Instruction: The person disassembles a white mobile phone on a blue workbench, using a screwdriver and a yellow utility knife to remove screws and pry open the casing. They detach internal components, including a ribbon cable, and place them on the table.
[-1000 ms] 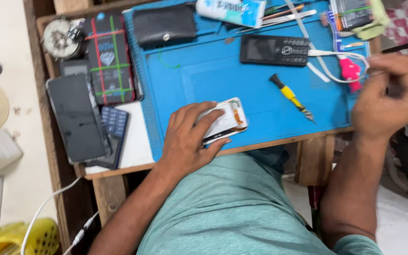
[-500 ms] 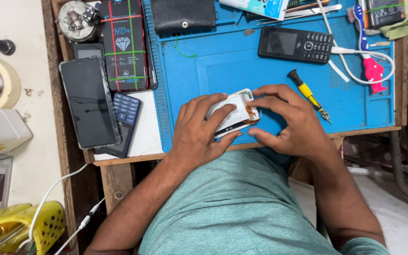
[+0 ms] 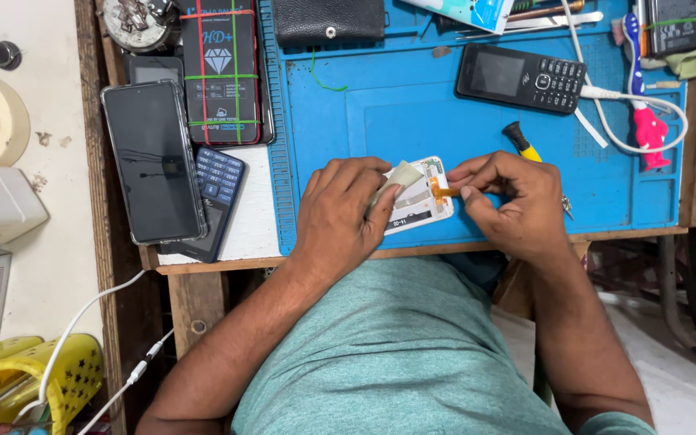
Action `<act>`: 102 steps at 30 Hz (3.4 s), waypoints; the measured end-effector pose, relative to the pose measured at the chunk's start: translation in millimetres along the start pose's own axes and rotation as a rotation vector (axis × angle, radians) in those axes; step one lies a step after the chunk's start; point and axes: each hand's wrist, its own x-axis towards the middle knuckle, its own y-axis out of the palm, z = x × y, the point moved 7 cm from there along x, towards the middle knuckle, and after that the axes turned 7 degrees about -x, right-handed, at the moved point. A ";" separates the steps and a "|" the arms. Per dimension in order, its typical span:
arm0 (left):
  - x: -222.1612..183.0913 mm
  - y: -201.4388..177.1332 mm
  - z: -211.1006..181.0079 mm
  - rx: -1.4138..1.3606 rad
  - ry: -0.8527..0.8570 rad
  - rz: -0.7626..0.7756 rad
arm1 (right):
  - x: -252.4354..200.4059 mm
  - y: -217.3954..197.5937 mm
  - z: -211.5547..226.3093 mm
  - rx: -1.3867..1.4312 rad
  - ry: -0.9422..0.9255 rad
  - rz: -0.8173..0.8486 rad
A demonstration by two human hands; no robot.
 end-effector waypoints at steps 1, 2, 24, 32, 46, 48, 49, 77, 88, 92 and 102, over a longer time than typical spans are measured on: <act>0.4 -0.4 -0.3 0.010 0.004 -0.006 | 0.1 -0.1 -0.1 -0.006 0.003 0.000; 0.5 -0.9 -1.0 0.020 0.008 -0.011 | 0.6 -0.3 -0.1 -0.013 0.007 0.000; -2.0 7.2 -10.7 0.022 0.118 0.168 | 3.6 10.0 38.5 -0.195 -0.202 0.176; -3.5 10.1 -7.8 0.043 0.117 0.178 | 15.5 17.6 30.9 -0.358 -0.094 0.091; -0.4 15.4 -20.8 0.113 0.141 0.211 | -27.2 -130.6 -0.9 -0.597 -0.034 -0.399; 0.9 15.1 -22.3 0.144 0.153 0.218 | -33.1 -146.6 -18.3 -0.620 0.039 -0.447; 1.4 16.0 -22.6 0.143 0.151 0.214 | -39.5 -156.6 -23.5 -0.645 0.082 -0.459; 3.0 21.6 -19.2 0.074 0.150 0.224 | -10.1 -192.4 -72.1 -0.868 -0.020 -0.344; 0.8 21.1 -18.7 0.074 0.158 0.220 | -4.8 -179.6 -64.9 -1.045 -0.068 -0.291; 1.2 21.5 -17.5 0.073 0.153 0.228 | -0.1 -187.3 -65.5 -0.966 -0.053 -0.258; -4.7 11.6 -20.7 0.017 0.192 0.174 | 7.6 -181.1 -52.3 -1.148 -0.319 -0.227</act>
